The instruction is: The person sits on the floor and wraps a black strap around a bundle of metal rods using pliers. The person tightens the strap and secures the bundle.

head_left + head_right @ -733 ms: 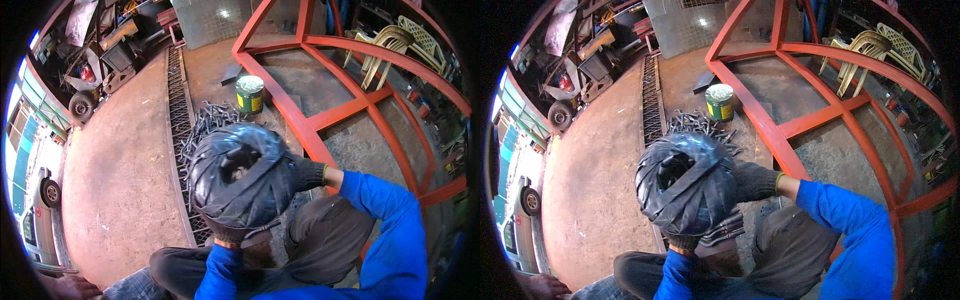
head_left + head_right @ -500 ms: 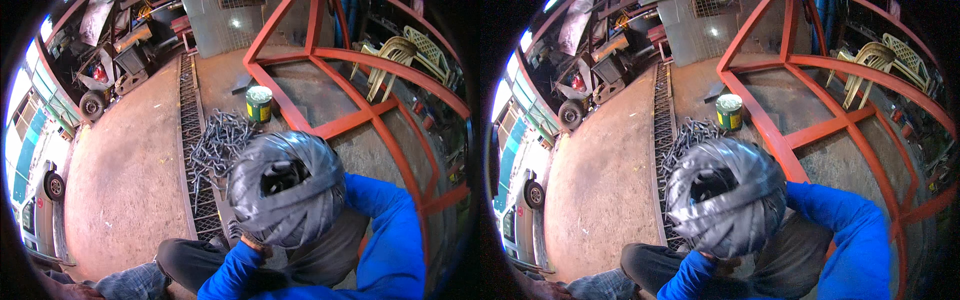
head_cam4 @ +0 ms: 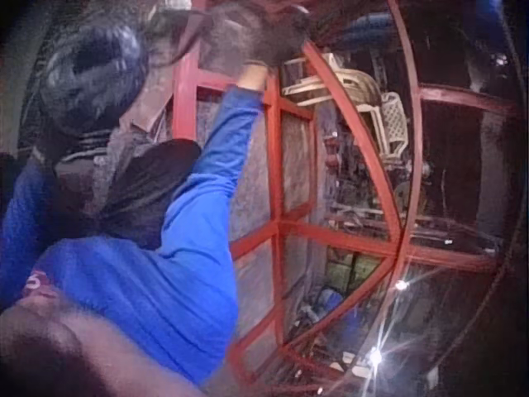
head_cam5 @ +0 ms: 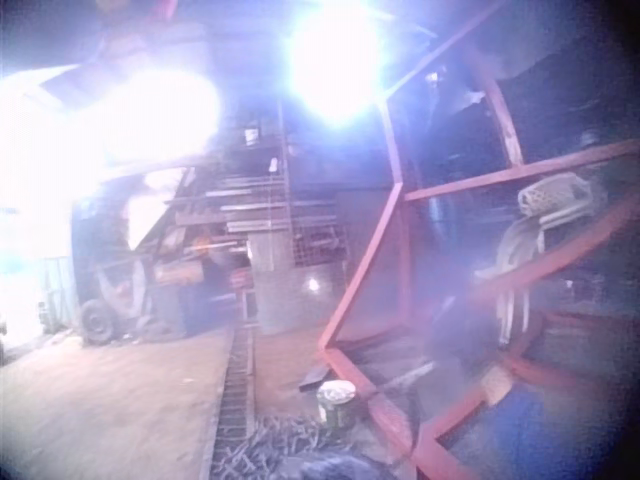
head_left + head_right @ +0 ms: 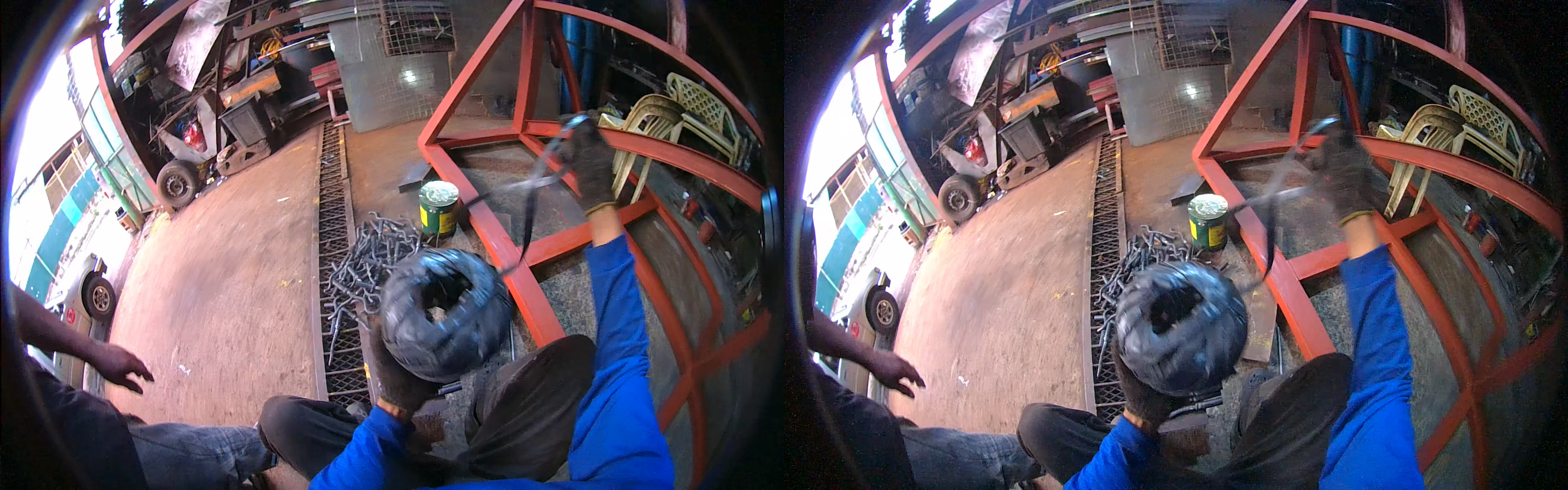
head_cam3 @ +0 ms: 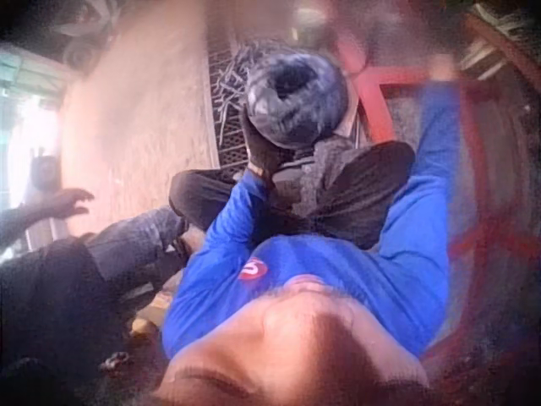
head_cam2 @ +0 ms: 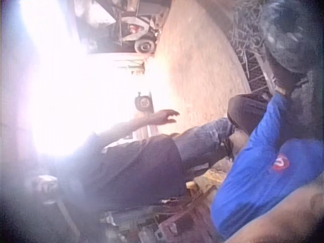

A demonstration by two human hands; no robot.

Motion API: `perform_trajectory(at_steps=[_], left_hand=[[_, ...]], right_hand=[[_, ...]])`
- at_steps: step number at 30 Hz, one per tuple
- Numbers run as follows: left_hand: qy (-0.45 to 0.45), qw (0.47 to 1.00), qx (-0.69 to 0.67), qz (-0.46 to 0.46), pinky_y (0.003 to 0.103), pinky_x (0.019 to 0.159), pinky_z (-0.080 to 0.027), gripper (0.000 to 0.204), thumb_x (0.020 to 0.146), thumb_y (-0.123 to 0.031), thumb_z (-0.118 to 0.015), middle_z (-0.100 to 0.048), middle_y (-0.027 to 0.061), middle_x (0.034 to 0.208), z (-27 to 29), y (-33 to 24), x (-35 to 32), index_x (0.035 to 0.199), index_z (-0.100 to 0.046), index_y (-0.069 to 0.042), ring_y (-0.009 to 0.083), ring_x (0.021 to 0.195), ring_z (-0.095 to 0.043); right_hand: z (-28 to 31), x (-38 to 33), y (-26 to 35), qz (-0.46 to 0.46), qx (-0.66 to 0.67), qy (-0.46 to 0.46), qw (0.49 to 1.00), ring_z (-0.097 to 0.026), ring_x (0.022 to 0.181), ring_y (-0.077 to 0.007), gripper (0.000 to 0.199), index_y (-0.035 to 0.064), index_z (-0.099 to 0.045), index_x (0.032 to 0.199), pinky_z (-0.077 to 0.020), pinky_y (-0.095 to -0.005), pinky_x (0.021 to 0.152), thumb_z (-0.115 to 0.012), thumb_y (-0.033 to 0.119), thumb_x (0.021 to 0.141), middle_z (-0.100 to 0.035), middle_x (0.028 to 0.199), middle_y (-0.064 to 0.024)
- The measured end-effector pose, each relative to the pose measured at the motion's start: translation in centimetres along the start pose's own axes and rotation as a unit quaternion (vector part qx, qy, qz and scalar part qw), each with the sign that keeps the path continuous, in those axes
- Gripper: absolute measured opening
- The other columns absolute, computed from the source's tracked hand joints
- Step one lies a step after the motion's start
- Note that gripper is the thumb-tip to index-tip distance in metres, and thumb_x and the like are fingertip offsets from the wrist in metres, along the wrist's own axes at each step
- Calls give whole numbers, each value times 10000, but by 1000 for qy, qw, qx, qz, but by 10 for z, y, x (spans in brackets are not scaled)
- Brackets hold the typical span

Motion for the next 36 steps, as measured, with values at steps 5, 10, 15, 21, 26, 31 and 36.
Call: perform_trajectory(at_steps=[5, 10, 15, 21, 26, 31, 36], left_hand=[[-175, 961, -209, 53, 482, 1131, -301, 1156, 668, -273, -896, -356, 178, 1454, 17, 36, 13, 1499, -107, -120, 278, 1328, -408], [-219, 972, -88, 22, 520, 1159, -240, 736, 940, -529, -509, -328, 114, 1524, 58, 40, 42, 1499, -183, -178, 294, 1397, -326], [-175, 796, -578, 31, 528, 1167, -227, 645, 989, -553, -376, -318, 100, 1542, 84, 33, 91, 1508, -222, -203, 289, 1416, -300], [-182, 873, -451, 18, 508, 1167, -208, 750, 890, -556, -508, -341, 124, 1522, 70, 33, 106, 1488, -280, -166, 307, 1411, -300], [-128, 989, -62, -45, 490, 1166, -191, 839, 807, -559, -618, -360, 144, 1505, 25, 42, 92, 1472, -328, -135, 323, 1406, -300], [-42, 996, 35, -68, 500, 1143, -219, 836, 741, -537, -690, -428, 157, 1457, -13, 54, 78, 1431, -427, -147, 348, 1374, -347], [136, 973, -182, 36, 525, 1120, -272, 733, 800, -554, -592, -470, 146, 1428, -34, 71, 82, 1403, -471, -155, 350, 1339, -402]], right_hand=[[75, -29, 15, -44, -260, 13, 965, -624, 797, -205, 345, 52, -630, 1028, -514, -351, 729, -689, 347, 858, -669, 917, -110], [73, -101, -45, -117, -694, 391, 594, -608, 663, -147, 378, 61, -653, 988, -513, -326, 604, -676, 420, 872, -641, 795, -59], [14, -98, -76, -368, -505, 419, 659, -636, 623, -142, 426, 33, -584, 1217, -523, -310, 587, -576, 375, 964, -673, 846, -92], [-76, -78, -68, -227, -491, 425, 726, -646, 858, -163, 466, 53, -459, 1370, -520, -269, 620, -568, 269, 972, -624, 1117, -130], [-43, -37, -139, -67, -304, 482, 819, -500, 1176, -208, 655, 69, -376, 1430, -455, -381, 872, -584, 432, 926, -501, 1339, -140], [-27, -62, -149, -261, -249, 384, 850, -416, 1261, -234, 744, 108, -343, 1459, -379, -441, 955, -553, 541, 892, -440, 1409, -127], [-4, -49, -145, -301, -204, 298, 883, -333, 1346, -261, 835, 147, -310, 1488, -303, -502, 1038, -521, 651, 857, -378, 1479, -113]])
Point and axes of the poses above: each hand's wrist, its own x-axis towards the middle knuckle, its own z-axis out of the back of the hand, y = z × x, the point moved 2 cm from there along x, towards the middle knuckle
